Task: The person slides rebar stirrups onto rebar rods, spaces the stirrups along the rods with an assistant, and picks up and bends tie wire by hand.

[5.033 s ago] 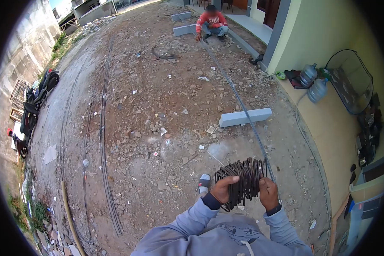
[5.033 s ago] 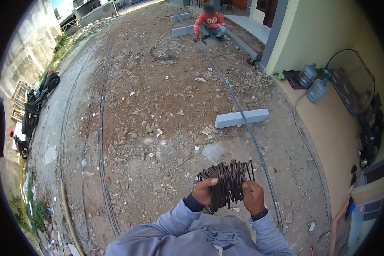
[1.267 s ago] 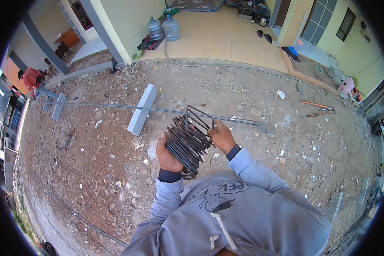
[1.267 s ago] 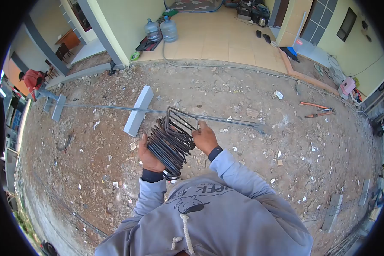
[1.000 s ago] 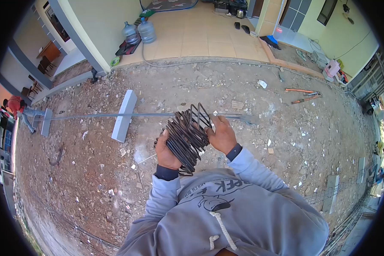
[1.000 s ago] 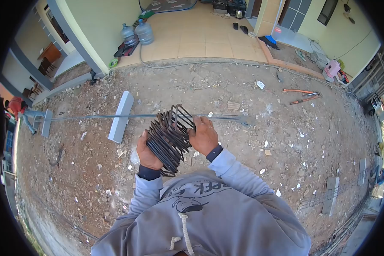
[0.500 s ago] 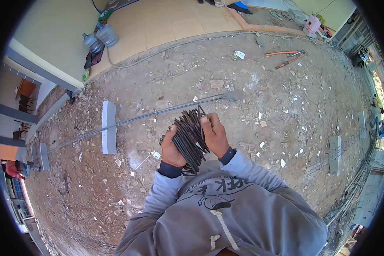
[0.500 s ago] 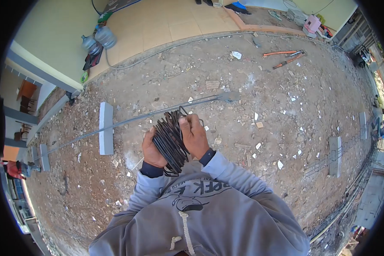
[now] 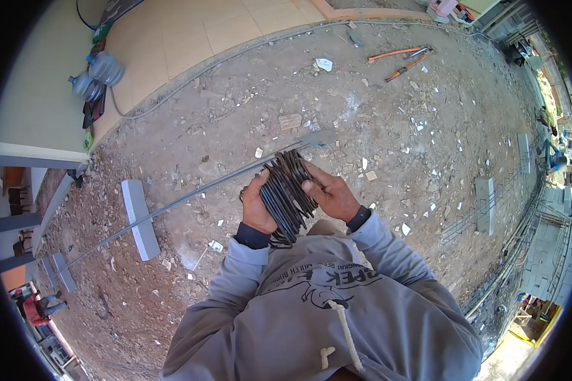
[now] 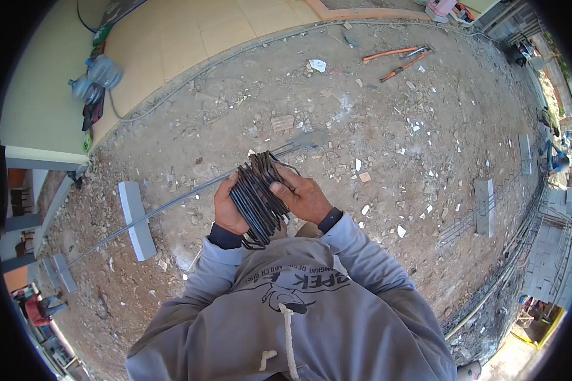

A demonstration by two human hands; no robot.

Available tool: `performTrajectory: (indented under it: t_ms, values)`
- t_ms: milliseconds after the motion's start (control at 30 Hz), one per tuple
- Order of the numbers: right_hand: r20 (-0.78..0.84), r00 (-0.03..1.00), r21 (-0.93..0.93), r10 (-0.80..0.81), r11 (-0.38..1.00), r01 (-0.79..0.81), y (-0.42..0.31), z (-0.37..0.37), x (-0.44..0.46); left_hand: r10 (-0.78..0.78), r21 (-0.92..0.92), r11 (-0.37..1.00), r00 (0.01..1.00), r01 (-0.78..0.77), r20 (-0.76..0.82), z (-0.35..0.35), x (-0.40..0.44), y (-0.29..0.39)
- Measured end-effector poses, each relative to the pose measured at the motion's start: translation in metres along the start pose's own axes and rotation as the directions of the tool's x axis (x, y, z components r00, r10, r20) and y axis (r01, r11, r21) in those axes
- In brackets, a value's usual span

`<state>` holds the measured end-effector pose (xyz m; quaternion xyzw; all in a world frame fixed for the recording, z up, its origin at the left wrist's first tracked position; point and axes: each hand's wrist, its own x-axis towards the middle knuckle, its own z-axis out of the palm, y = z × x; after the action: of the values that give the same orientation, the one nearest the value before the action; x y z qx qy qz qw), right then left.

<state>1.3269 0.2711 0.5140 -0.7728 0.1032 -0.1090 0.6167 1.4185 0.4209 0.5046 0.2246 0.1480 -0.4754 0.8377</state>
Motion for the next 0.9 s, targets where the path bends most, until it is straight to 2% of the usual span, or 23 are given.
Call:
performTrajectory:
  t_ms: [100,133,233,267,333,433,533,633,667,767,800,900]
  values:
    - [-0.083,0.993,0.073,0.083,0.994,-0.077,-0.008,-0.024,0.024,-0.026,0.104,0.994,0.999,0.021,0.046,0.036,0.022,0.010]
    - [-0.227,0.972,0.068,0.062,0.997,-0.047,-0.013,-0.025,0.030,-0.012,0.147,0.989,0.998,0.002,0.063,0.047,0.028,0.009]
    - [-0.307,0.944,-0.117,0.122,0.979,-0.165,-0.004,-0.043,0.051,-0.026,0.204,0.979,0.997,0.010,0.075,0.067,0.047,0.004]
    - [-0.294,0.941,-0.062,0.170,0.978,-0.197,-0.001,-0.050,0.058,-0.031,0.198,0.980,0.998,0.020,0.056,0.065,0.056,0.000]
    - [-0.246,0.933,0.044,0.264,0.964,-0.261,0.007,-0.064,0.074,-0.029,0.185,0.982,0.999,0.024,0.023,0.072,0.071,-0.007]
    - [-0.089,0.969,0.172,0.230,0.962,-0.212,0.026,-0.087,0.091,0.020,0.144,0.989,1.000,-0.022,0.016,0.077,0.097,-0.017]
    - [0.173,0.982,0.179,0.073,0.978,-0.104,0.033,-0.121,0.113,0.107,0.090,0.990,0.994,-0.109,0.029,0.115,0.115,-0.023]
    - [0.456,0.887,0.273,0.070,0.938,-0.214,0.025,-0.162,0.147,0.137,0.110,0.985,0.991,-0.135,-0.012,0.134,0.137,-0.026]
    - [0.479,0.869,0.266,0.121,0.924,-0.275,0.031,-0.169,0.157,0.157,0.125,0.980,0.987,-0.154,-0.018,0.147,0.142,-0.028]
    - [0.437,0.891,0.204,0.124,0.951,-0.233,0.042,-0.179,0.178,0.203,0.149,0.970,0.978,-0.194,-0.051,0.160,0.161,-0.035]
    - [0.401,0.898,0.265,0.182,0.915,-0.304,0.045,-0.179,0.179,0.191,0.143,0.974,0.978,-0.178,-0.082,0.165,0.165,-0.038]
    - [0.391,0.852,0.197,0.347,0.873,-0.446,0.042,-0.189,0.181,0.190,0.210,0.966,0.966,-0.152,-0.177,0.155,0.187,-0.043]
